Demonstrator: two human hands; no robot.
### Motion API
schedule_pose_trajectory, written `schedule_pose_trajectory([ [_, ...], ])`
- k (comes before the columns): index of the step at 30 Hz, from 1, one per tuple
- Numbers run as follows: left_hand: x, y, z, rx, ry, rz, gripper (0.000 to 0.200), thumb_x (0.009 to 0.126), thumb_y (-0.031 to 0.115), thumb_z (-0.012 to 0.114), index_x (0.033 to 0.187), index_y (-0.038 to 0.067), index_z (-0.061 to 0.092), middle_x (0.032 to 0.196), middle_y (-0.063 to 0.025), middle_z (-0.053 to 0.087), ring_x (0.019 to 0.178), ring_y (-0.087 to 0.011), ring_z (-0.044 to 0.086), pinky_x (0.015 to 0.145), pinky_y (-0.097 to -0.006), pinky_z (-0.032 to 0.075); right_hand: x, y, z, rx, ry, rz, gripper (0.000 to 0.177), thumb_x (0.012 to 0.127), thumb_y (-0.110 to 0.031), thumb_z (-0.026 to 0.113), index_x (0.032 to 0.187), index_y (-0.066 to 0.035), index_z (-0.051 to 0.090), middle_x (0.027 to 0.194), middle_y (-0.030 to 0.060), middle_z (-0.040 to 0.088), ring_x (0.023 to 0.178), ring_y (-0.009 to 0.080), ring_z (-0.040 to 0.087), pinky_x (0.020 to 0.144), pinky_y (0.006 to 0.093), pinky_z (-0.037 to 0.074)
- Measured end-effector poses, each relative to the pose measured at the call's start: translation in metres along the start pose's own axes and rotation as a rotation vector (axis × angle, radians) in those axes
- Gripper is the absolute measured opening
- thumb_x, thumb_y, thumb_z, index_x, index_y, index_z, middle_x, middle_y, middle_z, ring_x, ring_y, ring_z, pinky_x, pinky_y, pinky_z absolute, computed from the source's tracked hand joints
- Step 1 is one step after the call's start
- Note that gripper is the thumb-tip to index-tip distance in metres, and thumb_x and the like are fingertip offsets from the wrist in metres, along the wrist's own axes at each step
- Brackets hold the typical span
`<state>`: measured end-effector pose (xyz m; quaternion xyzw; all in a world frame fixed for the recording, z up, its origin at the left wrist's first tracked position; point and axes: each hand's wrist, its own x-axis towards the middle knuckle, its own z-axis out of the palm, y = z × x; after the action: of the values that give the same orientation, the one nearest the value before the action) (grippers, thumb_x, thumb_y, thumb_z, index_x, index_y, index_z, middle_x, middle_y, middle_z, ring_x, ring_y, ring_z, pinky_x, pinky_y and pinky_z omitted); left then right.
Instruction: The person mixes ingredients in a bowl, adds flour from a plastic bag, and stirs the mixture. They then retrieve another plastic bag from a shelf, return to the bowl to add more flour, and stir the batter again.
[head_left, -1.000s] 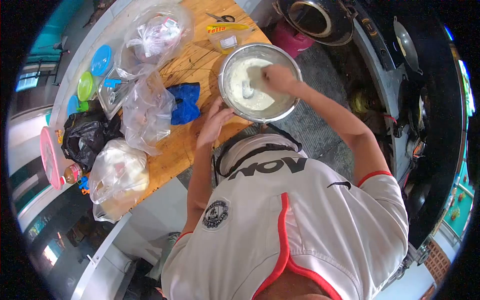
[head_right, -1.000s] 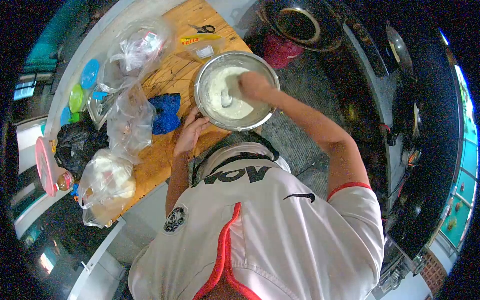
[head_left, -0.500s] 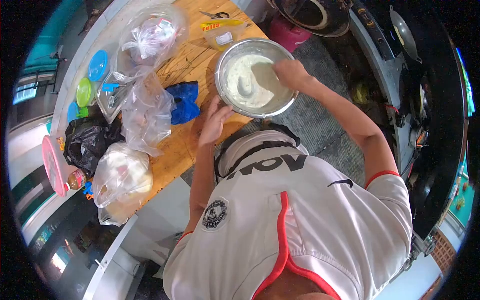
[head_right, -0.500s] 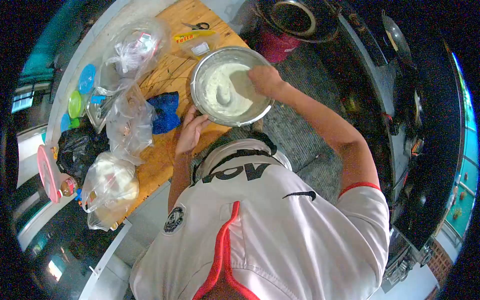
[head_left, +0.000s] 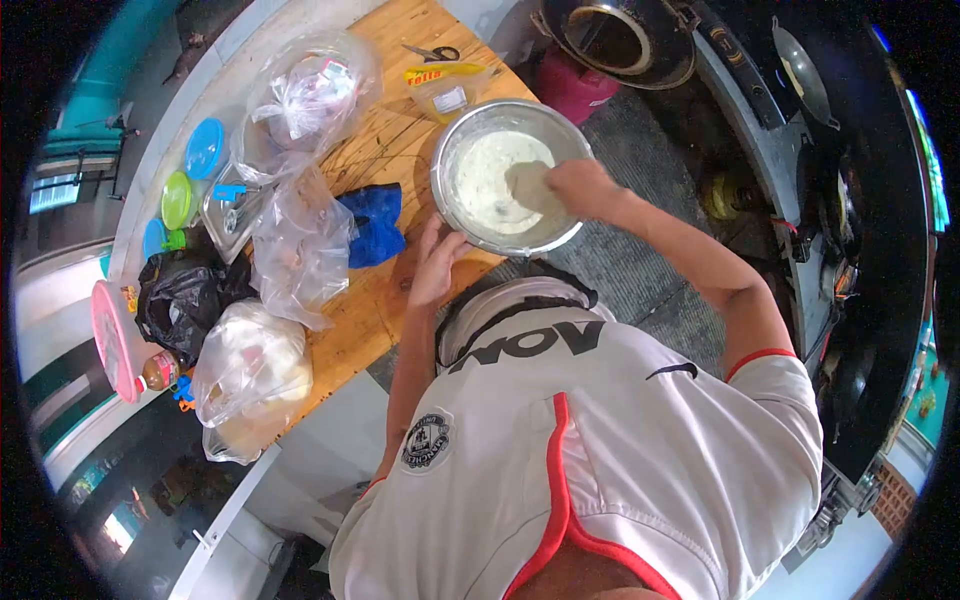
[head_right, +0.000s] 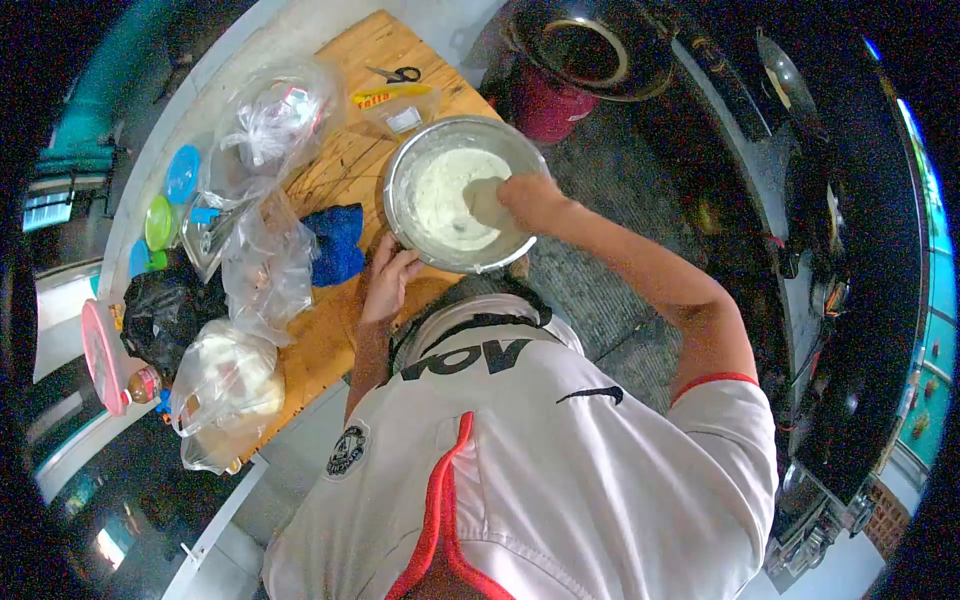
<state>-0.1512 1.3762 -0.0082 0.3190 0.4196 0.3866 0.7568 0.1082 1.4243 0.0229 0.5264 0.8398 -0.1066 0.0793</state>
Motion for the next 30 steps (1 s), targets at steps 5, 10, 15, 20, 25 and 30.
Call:
schedule_pose_trajectory([
  [5,-0.008,0.029,0.025,0.166,0.014,-0.015,0.049,0.082,0.016,0.052,0.126,0.004,0.035,0.120,-0.0110,0.045,0.107,-0.0203,0.048,0.087,-0.0342,0.043,0.019,0.015,0.005,-0.019,0.004,0.255,0.012,0.070,-0.018,0.058,0.071,-0.009,0.065,0.069,0.0127,0.063,0.062,0.0272,0.064,0.053,0.0377,0.051],
  [10,-0.006,0.040,0.035,0.243,0.020,0.008,0.044,0.084,0.013,0.049,0.125,0.004,0.036,0.116,-0.0090,0.045,0.104,-0.0181,0.047,0.084,-0.0322,0.045,-0.002,-0.008,-0.015,0.209,0.042,-0.038,0.021,0.070,-0.015,0.057,0.090,-0.009,0.060,0.069,0.0150,0.062,0.067,0.0307,0.063,0.063,0.0430,0.049],
  [15,0.000,0.052,0.046,0.270,0.015,0.018,0.038,0.083,0.011,0.048,0.120,0.004,0.040,0.111,-0.0071,0.047,0.102,-0.0166,0.048,0.083,-0.0308,0.046,-0.002,0.016,-0.047,0.114,0.401,-0.057,0.023,0.070,-0.012,0.055,0.093,-0.009,0.058,0.076,0.0118,0.058,0.074,0.0277,0.061,0.061,0.0378,0.050],
  [20,0.010,0.056,0.050,0.269,-0.010,0.018,0.037,0.083,0.011,0.050,0.119,0.006,0.042,0.110,-0.0063,0.049,0.101,-0.0158,0.049,0.082,-0.0311,0.046,0.031,0.037,-0.048,-0.180,0.427,-0.158,0.014,0.070,-0.011,0.056,0.084,-0.008,0.059,0.079,0.0087,0.061,0.073,0.0246,0.062,0.057,0.0347,0.051],
  [25,0.018,0.043,0.031,0.312,0.042,0.040,0.044,0.082,0.015,0.051,0.122,0.001,0.041,0.121,-0.0104,0.045,0.100,-0.0200,0.053,0.079,-0.0327,0.049,-0.003,0.042,-0.043,-0.128,-0.066,-0.090,0.007,0.068,-0.014,0.060,0.071,-0.008,0.063,0.072,0.0101,0.063,0.070,0.0258,0.063,0.055,0.0362,0.050],
  [30,0.004,0.044,0.037,0.259,0.020,0.048,0.035,0.083,0.017,0.048,0.116,0.006,0.046,0.111,-0.0063,0.050,0.096,-0.0163,0.052,0.079,-0.0326,0.046,-0.011,0.024,0.005,0.425,-0.019,-0.147,0.010,0.070,-0.012,0.056,0.072,-0.003,0.060,0.072,0.0149,0.061,0.069,0.0304,0.062,0.058,0.0403,0.049],
])
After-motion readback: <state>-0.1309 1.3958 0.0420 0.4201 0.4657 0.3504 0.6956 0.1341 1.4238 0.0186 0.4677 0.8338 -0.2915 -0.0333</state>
